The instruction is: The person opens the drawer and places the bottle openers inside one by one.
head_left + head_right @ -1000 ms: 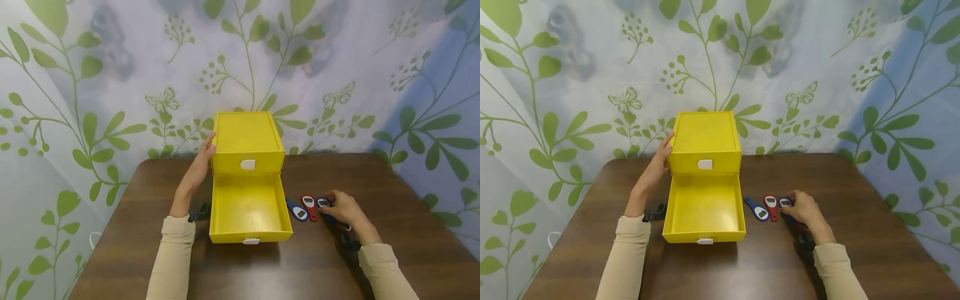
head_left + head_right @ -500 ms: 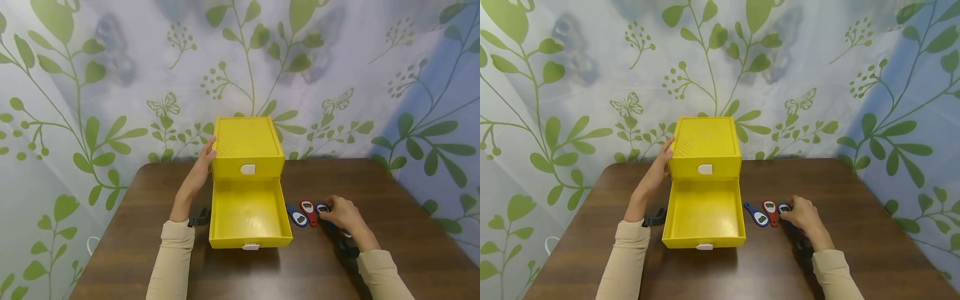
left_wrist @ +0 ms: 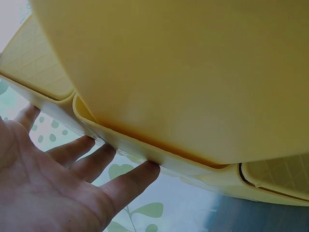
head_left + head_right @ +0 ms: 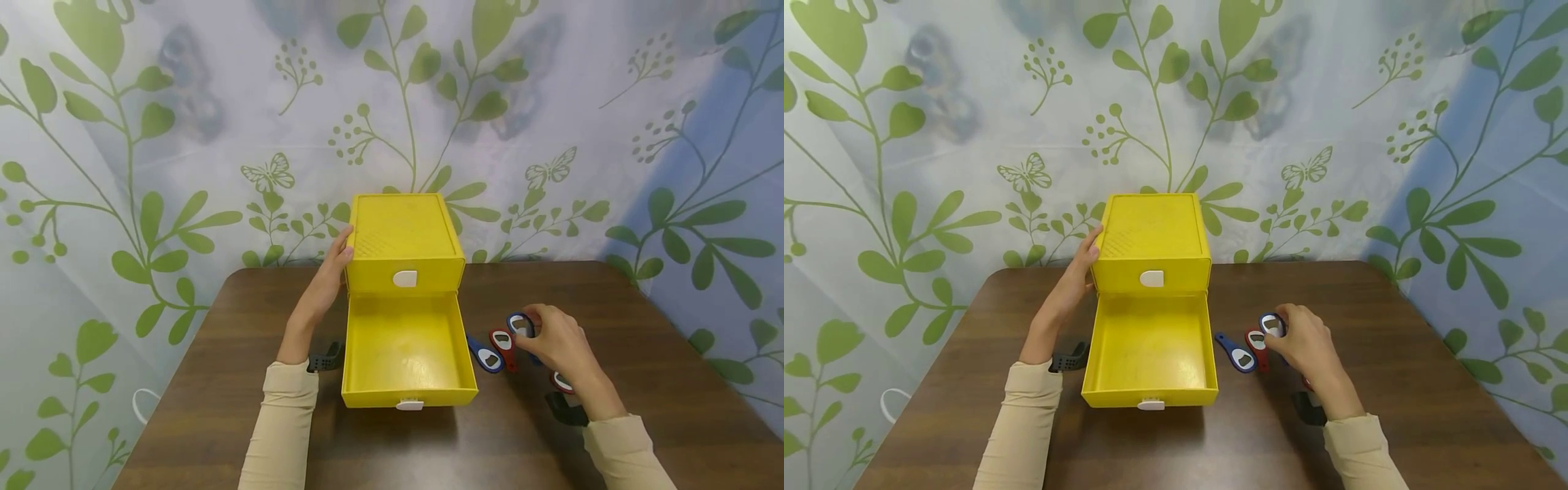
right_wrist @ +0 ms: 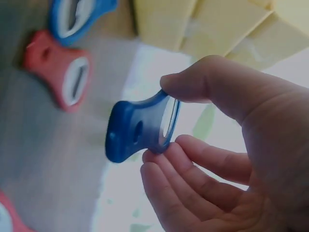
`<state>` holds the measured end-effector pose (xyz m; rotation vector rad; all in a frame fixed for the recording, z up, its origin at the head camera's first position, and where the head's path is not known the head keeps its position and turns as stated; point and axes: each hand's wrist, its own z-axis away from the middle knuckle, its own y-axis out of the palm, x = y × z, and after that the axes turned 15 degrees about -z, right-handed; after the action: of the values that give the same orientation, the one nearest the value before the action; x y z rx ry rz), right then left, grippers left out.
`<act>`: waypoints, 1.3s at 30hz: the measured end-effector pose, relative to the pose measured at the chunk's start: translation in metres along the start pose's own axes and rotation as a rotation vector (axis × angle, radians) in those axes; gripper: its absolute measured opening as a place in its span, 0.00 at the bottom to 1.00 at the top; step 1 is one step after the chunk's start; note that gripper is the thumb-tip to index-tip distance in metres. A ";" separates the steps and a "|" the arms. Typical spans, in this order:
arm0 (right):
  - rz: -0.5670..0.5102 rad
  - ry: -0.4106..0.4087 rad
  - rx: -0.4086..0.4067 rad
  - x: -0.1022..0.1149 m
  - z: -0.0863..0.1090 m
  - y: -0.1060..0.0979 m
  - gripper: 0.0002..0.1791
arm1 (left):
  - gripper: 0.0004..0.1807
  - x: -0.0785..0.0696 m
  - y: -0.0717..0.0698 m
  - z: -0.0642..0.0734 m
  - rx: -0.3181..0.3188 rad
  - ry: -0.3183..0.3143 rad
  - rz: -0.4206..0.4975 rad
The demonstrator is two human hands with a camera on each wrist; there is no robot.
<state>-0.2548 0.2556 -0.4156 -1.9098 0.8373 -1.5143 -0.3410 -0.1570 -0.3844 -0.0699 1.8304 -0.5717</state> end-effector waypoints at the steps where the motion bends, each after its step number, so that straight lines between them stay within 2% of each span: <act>1: -0.005 -0.009 -0.008 0.005 0.001 -0.001 0.31 | 0.32 0.000 0.000 0.000 0.000 -0.002 -0.001; 13: -0.095 -0.161 -0.112 0.063 0.018 -0.004 0.32 | 0.32 0.002 0.000 0.000 -0.001 0.016 0.011; 24: -0.116 -0.337 -0.177 0.090 0.023 0.008 0.30 | 0.32 0.006 -0.002 -0.004 0.006 0.024 0.016; 32: -0.235 -0.342 -0.122 0.106 0.021 0.021 0.28 | 0.32 0.006 -0.002 -0.003 0.003 0.024 0.018; 39: -0.269 -0.368 -0.107 0.111 0.016 0.037 0.27 | 0.32 0.006 -0.002 -0.004 0.006 0.021 0.025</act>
<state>-0.2252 0.1474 -0.3768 -2.3612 0.5211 -1.2193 -0.3473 -0.1598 -0.3880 -0.0369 1.8473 -0.5621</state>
